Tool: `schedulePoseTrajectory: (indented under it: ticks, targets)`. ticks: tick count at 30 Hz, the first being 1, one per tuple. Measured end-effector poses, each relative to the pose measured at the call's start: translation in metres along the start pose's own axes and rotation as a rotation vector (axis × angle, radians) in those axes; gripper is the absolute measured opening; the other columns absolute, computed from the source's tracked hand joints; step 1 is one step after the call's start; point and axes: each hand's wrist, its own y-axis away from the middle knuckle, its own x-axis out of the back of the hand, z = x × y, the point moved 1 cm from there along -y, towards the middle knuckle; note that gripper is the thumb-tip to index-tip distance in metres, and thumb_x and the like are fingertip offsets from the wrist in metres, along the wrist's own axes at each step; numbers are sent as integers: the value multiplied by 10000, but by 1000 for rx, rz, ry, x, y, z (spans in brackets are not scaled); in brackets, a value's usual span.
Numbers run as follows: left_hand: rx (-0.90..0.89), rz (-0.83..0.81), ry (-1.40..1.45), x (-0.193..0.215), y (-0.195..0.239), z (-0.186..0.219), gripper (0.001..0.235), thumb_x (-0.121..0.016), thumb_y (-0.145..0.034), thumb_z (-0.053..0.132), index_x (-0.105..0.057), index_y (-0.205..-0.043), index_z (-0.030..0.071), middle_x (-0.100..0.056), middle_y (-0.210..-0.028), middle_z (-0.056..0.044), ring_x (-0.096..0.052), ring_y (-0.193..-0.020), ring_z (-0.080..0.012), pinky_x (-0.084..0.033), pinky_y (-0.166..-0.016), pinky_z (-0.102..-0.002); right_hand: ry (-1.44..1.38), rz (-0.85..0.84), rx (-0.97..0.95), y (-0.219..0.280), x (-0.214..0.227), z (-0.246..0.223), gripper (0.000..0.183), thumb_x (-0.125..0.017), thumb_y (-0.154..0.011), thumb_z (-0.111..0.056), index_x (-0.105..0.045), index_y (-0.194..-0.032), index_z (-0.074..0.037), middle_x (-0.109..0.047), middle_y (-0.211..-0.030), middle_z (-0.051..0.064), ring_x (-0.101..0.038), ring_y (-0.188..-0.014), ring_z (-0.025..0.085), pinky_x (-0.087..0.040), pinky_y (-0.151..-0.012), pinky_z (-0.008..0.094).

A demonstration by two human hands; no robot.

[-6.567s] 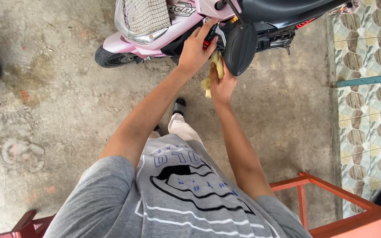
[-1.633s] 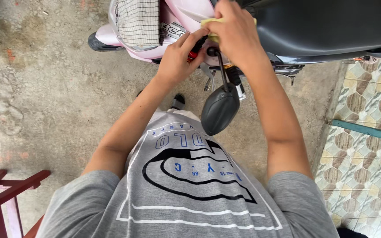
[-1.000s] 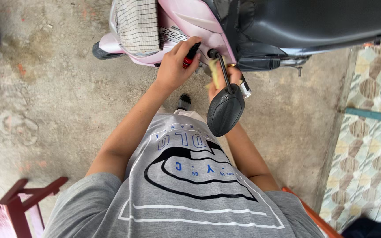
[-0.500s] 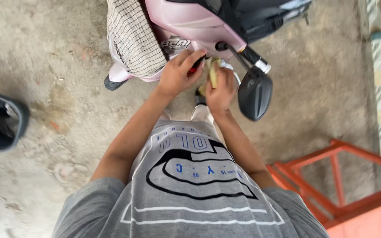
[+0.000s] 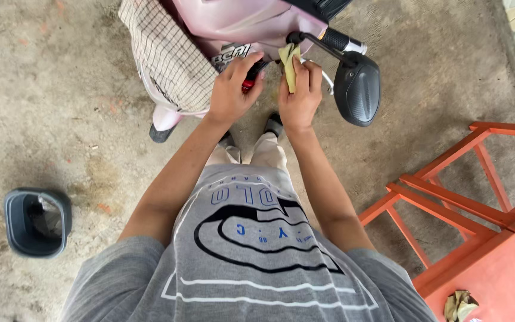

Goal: The person cleans a pink and black motorcycle using a spray bottle and a yellow cloth. They wipe the handlebars, mirrors, dashboard, seat, rear suspension, and footrests. The person moves around the vehicle to access different parts, spraying the cleaner and wiping the surfaces systematically.

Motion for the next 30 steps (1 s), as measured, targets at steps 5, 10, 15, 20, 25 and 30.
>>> schedulePoseTrajectory:
  ticks: [5, 10, 15, 20, 25, 30]
  targets:
    - [-19, 26, -1, 9, -2, -4, 451, -740, -989, 77, -536, -1388, 125, -685, -1105, -142, -718, -887, -341, -605, -761, -411, 227, -22, 130, -43, -17, -8, 452, -748, -964, -68, -583, -1385, -57, -553, -1235, 142, -682, -1024, 346, -593, -834, 440]
    - [-24, 5, 20, 21, -3, -8, 440, -731, -1003, 92, -539, -1398, 120, -689, -1111, -139, -722, -906, -332, -608, -777, -404, 299, -176, 49, -15, -47, -18, 510, -715, -911, -106, -557, -1385, -4, -548, -1261, 197, -687, -897, 380, -600, -691, 451]
    - [-59, -8, 1, 26, 0, -9, 443, -714, -1004, 115, -531, -1408, 112, -695, -1180, -163, -712, -952, -350, -605, -798, -411, 170, -222, -32, 34, -27, -26, 415, -693, -905, -34, -636, -1315, -64, -588, -1178, 151, -712, -941, 347, -625, -748, 424]
    - [-20, -28, -5, 12, 10, -15, 439, -740, -995, 137, -546, -1388, 129, -690, -1168, -155, -714, -962, -350, -606, -807, -422, 201, 5, 54, -2, -22, -14, 474, -736, -908, -14, -605, -1363, -34, -563, -1191, 168, -669, -988, 378, -599, -789, 449]
    - [-82, -10, -6, 8, -2, -26, 449, -731, -989, 121, -541, -1396, 127, -684, -1144, -151, -708, -954, -361, -601, -803, -433, 221, -163, 59, -7, -27, -26, 507, -766, -858, -47, -631, -1344, 1, -583, -1161, 195, -659, -945, 403, -568, -769, 487]
    - [-51, -111, -24, -6, 11, -39, 442, -747, -1003, 107, -558, -1403, 124, -679, -1014, -140, -696, -795, -323, -572, -680, -424, 80, -204, -85, 27, 18, -23, 365, -751, -872, -14, -695, -1232, -39, -616, -1116, 159, -682, -960, 340, -586, -801, 446]
